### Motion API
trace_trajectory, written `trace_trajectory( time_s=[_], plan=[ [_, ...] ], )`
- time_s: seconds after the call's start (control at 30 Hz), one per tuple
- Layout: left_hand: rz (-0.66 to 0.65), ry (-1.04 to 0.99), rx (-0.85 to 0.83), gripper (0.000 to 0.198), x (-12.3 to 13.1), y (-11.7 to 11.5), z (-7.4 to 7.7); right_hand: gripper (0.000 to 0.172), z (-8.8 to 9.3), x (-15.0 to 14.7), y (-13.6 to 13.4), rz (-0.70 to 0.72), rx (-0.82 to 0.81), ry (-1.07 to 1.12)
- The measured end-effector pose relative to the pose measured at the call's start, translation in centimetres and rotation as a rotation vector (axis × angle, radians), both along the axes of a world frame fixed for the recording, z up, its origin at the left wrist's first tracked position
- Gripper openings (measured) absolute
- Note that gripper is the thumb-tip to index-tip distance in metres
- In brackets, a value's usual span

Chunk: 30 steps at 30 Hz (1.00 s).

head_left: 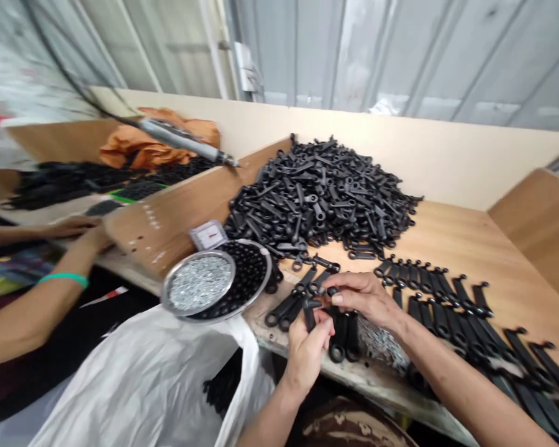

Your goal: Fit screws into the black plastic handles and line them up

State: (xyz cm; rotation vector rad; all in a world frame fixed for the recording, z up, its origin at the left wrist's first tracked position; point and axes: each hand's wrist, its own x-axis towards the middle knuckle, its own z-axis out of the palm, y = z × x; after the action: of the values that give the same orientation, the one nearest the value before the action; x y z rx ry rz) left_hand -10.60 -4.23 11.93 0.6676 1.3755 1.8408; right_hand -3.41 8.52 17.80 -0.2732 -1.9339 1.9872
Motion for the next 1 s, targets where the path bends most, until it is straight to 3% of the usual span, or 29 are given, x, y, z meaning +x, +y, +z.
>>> trace_trajectory(
  time_s=[0.2, 0.33, 0.4, 0.5, 0.63, 0.7, 0.83, 1.0],
  plan=[
    [-0.227, 0.284, -0.068, 0.006, 4.7, 3.6, 1.3, 0.020, -1.4, 8.5, 0.3, -0.255, -0.274, 0.174],
    [-0.306, 0.446, -0.057, 0.009, 7.6, 5.2, 2.3, 0.021, -2.0, 12.5, 0.1, -0.363, -0.349, 0.205],
    [-0.344, 0.427, -0.059, 0.007, 8.8, 5.7, 2.4, 0.021, -2.2, 14.1, 0.1, -0.407, -0.333, 0.208],
    [-0.431, 0.177, -0.092, 0.008, 10.2, 6.2, 2.5, 0.022, -2.3, 16.0, -0.1, -0.518, -0.063, 0.150],
    [-0.515, -0.251, -0.108, 0.028, 11.2, 6.5, 2.7, 0.024, -2.5, 17.3, -0.9, -0.641, 0.774, -0.033],
    [-0.506, -0.343, -0.126, 0.035, 11.5, 6.7, 2.6, 0.025, -3.0, 17.7, -1.1, -0.693, 1.055, -0.066],
    [-0.475, -0.269, -0.228, 0.046, 12.0, 7.1, 1.2, 0.025, -4.3, 18.6, -1.2, -0.811, 1.231, -0.195],
    [-0.379, 0.283, -0.182, 0.020, 12.7, 7.7, -1.5, 0.016, -4.2, 20.8, -1.3, -0.711, 1.214, -0.389]
  ],
)
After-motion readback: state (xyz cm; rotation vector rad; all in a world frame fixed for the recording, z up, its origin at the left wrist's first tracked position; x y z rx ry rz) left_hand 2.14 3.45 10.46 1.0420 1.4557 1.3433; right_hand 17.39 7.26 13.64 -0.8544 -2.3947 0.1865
